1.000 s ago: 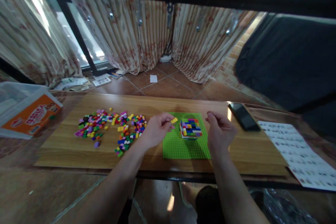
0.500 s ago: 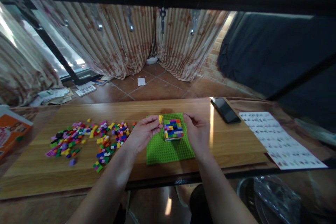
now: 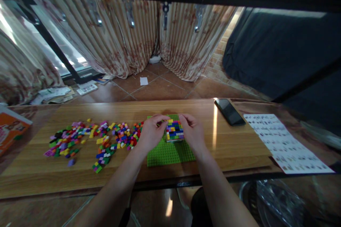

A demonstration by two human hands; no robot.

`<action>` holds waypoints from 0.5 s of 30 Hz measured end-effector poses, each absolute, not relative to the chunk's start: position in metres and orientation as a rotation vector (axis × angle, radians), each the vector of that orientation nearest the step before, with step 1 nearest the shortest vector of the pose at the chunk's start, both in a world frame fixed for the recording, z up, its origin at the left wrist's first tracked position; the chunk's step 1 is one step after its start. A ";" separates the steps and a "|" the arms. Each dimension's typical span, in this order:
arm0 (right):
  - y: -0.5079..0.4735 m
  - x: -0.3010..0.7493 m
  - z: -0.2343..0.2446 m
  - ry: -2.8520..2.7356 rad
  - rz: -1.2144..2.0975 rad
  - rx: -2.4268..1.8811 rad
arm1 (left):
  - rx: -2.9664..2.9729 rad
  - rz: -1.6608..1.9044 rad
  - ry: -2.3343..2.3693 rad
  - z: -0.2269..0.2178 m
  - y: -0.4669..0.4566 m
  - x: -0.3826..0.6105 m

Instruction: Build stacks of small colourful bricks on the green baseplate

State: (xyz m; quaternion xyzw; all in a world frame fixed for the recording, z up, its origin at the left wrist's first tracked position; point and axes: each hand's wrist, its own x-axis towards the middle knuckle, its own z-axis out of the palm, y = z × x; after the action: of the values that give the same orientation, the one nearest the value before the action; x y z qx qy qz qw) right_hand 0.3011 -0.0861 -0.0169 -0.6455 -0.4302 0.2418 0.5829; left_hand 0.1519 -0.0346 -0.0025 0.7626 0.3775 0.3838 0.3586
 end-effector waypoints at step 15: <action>-0.076 0.295 -0.025 -0.931 0.801 -1.399 | 1.776 0.982 0.955 -0.005 -0.033 0.156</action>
State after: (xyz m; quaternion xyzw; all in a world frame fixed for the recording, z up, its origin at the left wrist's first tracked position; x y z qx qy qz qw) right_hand 0.2947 -0.0765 -0.0252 -0.6027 -0.4010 0.3450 0.5974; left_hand 0.1565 -0.0329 -0.0050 0.7132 0.3836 0.3945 0.4342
